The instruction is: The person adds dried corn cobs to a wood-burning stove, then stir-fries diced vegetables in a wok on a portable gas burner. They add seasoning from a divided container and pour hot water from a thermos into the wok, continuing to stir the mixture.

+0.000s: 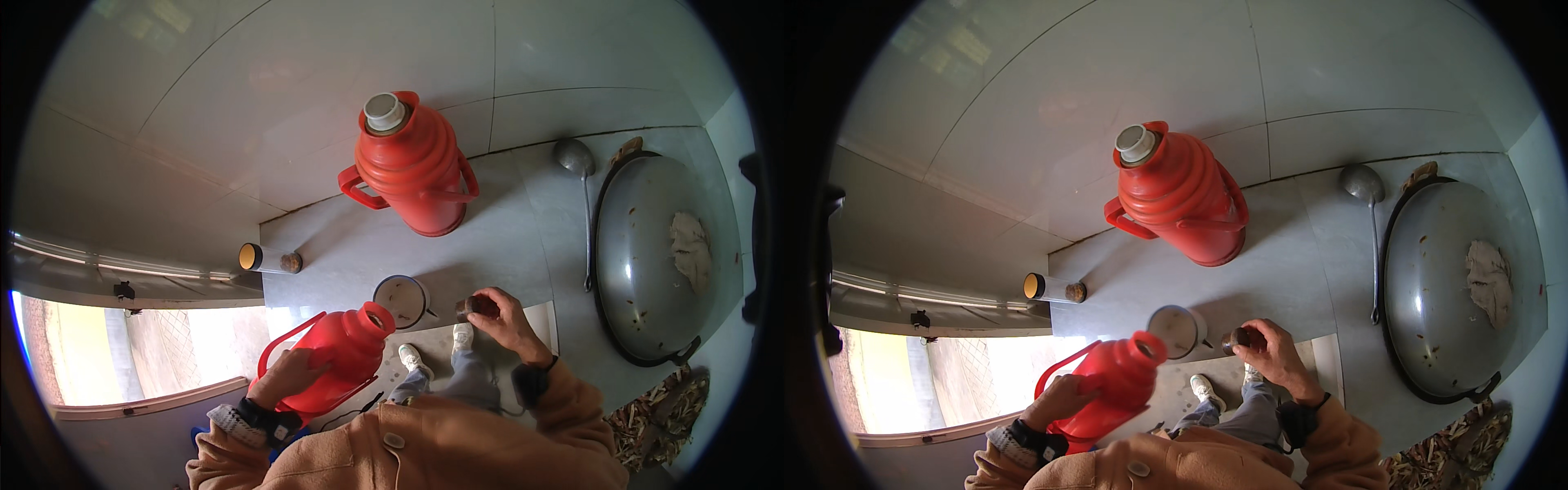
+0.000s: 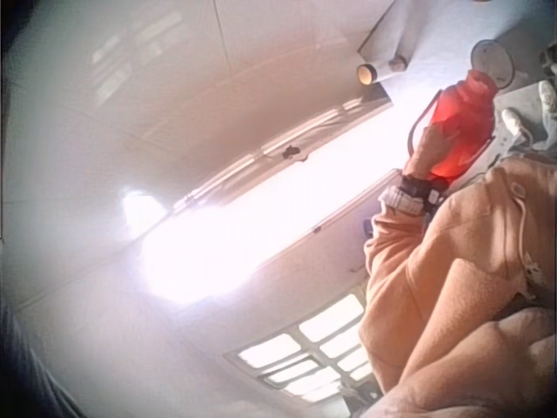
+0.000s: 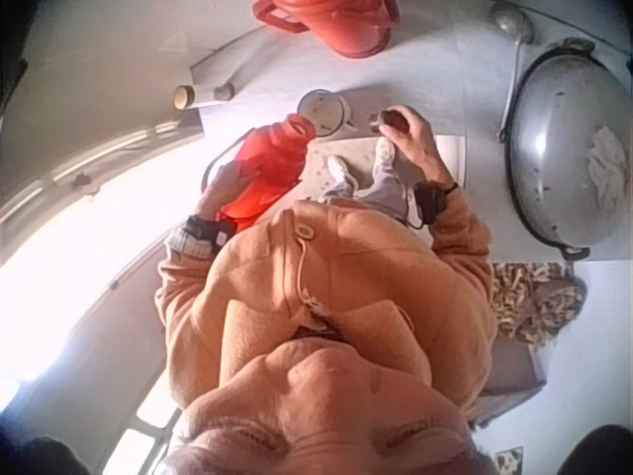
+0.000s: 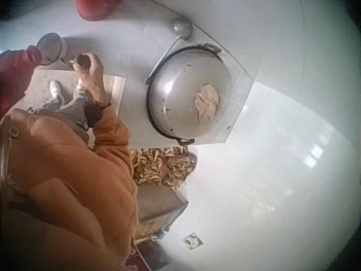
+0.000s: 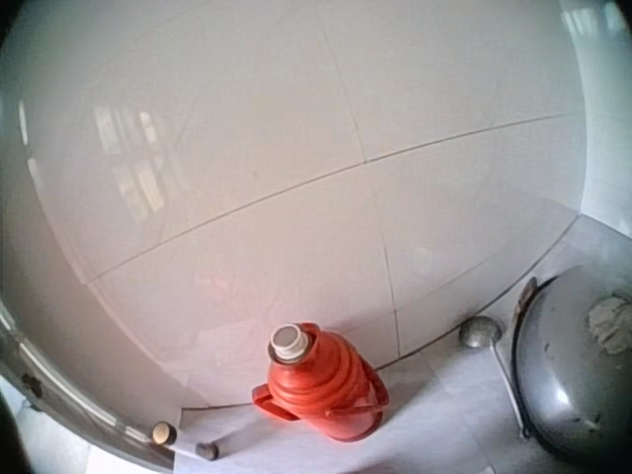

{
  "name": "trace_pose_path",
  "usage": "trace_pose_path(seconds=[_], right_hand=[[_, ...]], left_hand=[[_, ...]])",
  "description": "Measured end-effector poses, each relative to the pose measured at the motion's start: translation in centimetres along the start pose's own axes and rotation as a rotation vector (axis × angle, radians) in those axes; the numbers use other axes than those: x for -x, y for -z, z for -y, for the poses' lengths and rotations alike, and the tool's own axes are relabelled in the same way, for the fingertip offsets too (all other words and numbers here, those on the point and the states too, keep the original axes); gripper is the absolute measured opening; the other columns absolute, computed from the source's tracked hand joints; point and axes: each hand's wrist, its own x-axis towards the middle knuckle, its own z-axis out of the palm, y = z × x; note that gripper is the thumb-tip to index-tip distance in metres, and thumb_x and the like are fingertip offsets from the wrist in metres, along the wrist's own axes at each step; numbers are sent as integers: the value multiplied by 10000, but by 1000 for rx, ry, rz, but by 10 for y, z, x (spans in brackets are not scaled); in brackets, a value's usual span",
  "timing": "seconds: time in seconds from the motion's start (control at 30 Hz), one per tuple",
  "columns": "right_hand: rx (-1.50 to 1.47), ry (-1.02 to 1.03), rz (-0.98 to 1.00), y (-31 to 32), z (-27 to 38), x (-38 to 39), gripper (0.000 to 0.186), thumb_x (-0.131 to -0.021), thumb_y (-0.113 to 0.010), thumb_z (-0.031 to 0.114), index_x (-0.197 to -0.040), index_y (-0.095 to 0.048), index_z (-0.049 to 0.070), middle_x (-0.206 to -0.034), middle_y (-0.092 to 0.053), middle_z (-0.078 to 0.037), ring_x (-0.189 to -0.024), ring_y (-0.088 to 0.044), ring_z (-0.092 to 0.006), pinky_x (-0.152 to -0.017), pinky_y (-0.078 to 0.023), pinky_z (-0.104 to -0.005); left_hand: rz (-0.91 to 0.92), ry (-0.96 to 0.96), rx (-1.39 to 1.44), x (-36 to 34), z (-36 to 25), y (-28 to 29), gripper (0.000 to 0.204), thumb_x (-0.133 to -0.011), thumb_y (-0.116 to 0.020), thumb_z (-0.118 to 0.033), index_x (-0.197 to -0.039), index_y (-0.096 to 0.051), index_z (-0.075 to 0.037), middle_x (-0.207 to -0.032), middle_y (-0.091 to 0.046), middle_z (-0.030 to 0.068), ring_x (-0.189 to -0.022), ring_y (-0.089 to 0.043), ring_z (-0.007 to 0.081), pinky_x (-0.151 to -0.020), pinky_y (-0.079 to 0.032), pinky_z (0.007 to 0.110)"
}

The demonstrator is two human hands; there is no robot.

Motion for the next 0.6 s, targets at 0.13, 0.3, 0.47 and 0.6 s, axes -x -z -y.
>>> trace_pose_path(seconds=[0.13, 0.3, 0.47, 0.6], right_hand=[[-75, -42, 68, -19, 8, -11, 376, -798, -752, 182, -1089, -594, 3, -911, -621, -42, -783, -575, -90, -726, -500, -249], [-113, 46, 221, -70, 49, -39, 378, -803, -748, 188, -1109, -607, 15, -922, -638, -60, -777, -608, -124, -705, -518, -266], [268, 364, 321, -111, 103, -55, 402, -754, -761, 225, -1085, -625, 41, -926, -640, -122, -794, -644, -260, -719, -530, -356], [483, 473, 462, -131, 139, -57, 409, -743, -753, 286, -1093, -649, 102, -919, -626, -116, -810, -636, -313, -732, -524, -399]], left_hand=[[-11, 23, 154, 14, 1, 7, 269, -889, -650, -281, -1080, -682, -95, -856, -679, 179, -811, -662, 350, -733, -521, 412], [-107, 102, 327, 35, 8, 2, 287, -844, -728, -230, -1074, -689, -62, -854, -690, 164, -774, -679, 299, -701, -529, 361], [-224, 68, 418, 59, 17, 0, 293, -826, -749, -225, -1026, -695, -18, -835, -687, 195, -743, -686, 295, -661, -536, 356], [-359, 4, 479, 78, 22, 2, 249, -837, -736, -210, -954, -695, 6, -726, -675, 142, -668, -675, 203, -626, -527, 317]])
